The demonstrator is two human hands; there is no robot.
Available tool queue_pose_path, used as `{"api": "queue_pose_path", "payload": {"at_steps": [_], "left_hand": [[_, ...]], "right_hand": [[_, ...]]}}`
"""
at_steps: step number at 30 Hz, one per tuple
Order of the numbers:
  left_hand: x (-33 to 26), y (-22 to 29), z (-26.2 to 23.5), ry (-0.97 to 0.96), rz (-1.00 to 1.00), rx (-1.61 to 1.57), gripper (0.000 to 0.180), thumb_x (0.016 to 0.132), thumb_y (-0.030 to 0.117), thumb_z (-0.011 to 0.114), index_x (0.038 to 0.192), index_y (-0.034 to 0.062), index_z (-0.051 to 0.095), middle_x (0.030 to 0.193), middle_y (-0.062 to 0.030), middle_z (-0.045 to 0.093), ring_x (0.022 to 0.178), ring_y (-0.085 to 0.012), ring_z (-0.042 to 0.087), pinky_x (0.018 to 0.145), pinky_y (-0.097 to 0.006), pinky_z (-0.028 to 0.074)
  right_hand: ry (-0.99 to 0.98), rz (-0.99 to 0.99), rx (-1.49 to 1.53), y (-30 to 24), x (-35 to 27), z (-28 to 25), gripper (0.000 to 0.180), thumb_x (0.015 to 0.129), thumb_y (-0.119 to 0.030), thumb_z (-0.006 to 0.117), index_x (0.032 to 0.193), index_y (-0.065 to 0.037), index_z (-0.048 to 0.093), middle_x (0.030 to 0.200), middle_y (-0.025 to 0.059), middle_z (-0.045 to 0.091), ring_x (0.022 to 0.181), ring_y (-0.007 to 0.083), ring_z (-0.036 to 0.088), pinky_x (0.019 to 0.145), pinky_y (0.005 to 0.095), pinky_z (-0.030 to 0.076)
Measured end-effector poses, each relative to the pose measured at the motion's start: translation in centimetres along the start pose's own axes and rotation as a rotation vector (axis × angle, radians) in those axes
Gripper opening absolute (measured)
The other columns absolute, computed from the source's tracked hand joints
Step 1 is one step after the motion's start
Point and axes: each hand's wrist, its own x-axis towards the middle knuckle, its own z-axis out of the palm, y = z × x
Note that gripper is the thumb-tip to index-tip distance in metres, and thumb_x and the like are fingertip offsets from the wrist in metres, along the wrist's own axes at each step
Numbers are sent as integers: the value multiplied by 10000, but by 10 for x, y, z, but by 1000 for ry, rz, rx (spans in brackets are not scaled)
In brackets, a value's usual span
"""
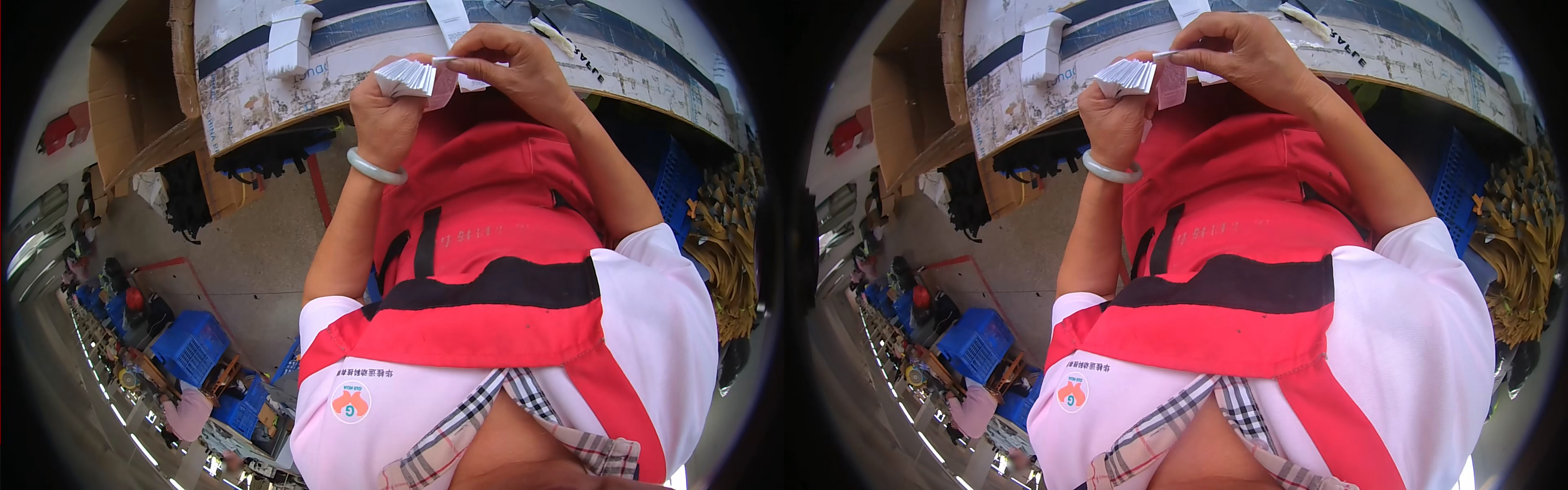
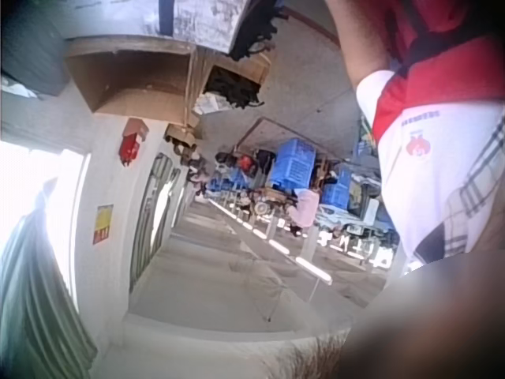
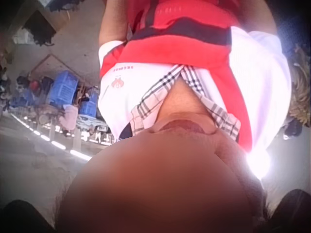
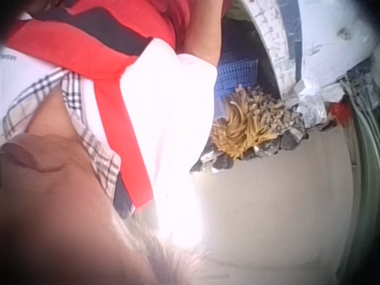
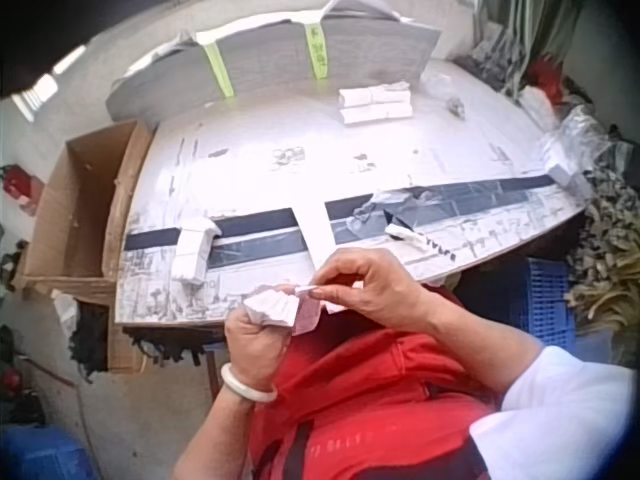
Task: Manually sorting and peeling white adhesive labels at a factory workstation.
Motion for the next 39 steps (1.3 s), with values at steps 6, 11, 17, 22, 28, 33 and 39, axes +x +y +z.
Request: {"api": "queue_pose_path", "payload": {"at_steps": [6, 11, 17, 22, 28, 33, 39], "left_hand": [[-3, -1, 1, -27, -7, -9, 253, 799, -111, 557, 986, 1, 684, 839, 14, 641, 731, -49, 559, 616, -202, 463], [-4, 4, 1, -45, -215, -55, 128, 870, -10, 599, 969, -3, 680, 826, -2, 645, 684, -56, 565, 554, -206, 448], [-2, 7, 1, -211, -564, -378, 401, 938, 407, 603, 1014, 13, 626, 815, -65, 642, 655, -133, 609, 582, -238, 491], [-3, -9, -3, -296, -459, -359, 353, 959, 349, 587, 1012, 0, 605, 803, -48, 599, 701, -161, 635, 611, -265, 532], [0, -12, -1, -170, -478, -409, 220, 957, 202, 607, 1049, 2, 613, 783, -27, 558, 685, -119, 578, 520, -228, 433], [4, -8, 2, 3, -336, -109, 165, 915, 145, 668, 982, -5, 674, 767, -23, 608, 577, -74, 532, 473, -205, 382], [11, -4, 2, 55, -192, -6, 131, 890, 114, 694, 972, 13, 712, 731, -16, 625, 517, -52, 496, 436, -189, 345]], "right_hand": [[-25, -32, -2, -5, 0, 1, 182, 908, -171, 674, 982, -5, 677, 860, 20, 658, 789, 79, 603, 716, 219, 503], [-128, 156, 179, -7, 0, -5, 168, 899, -185, 679, 929, -20, 676, 792, 18, 628, 713, 66, 574, 659, 194, 467], [-171, 265, 299, -24, 0, 9, 144, 898, -161, 680, 900, -18, 658, 758, 16, 603, 665, 72, 558, 644, 202, 459], [12, 85, 71, 8, 7, 6, 190, 930, -196, 647, 1026, -37, 684, 873, 8, 611, 801, 95, 580, 729, 222, 471], [305, -105, -481, 31, 39, -12, 117, 819, -121, 735, 925, -73, 733, 897, 92, 598, 729, 216, 600, 637, 313, 483], [304, -113, -415, 44, 34, -7, 145, 820, -116, 732, 961, -78, 729, 909, 87, 592, 720, 209, 594, 632, 308, 479], [305, 48, -324, 30, 41, -8, 79, 819, -104, 731, 881, -57, 721, 915, 77, 591, 728, 205, 598, 637, 305, 481]]}}
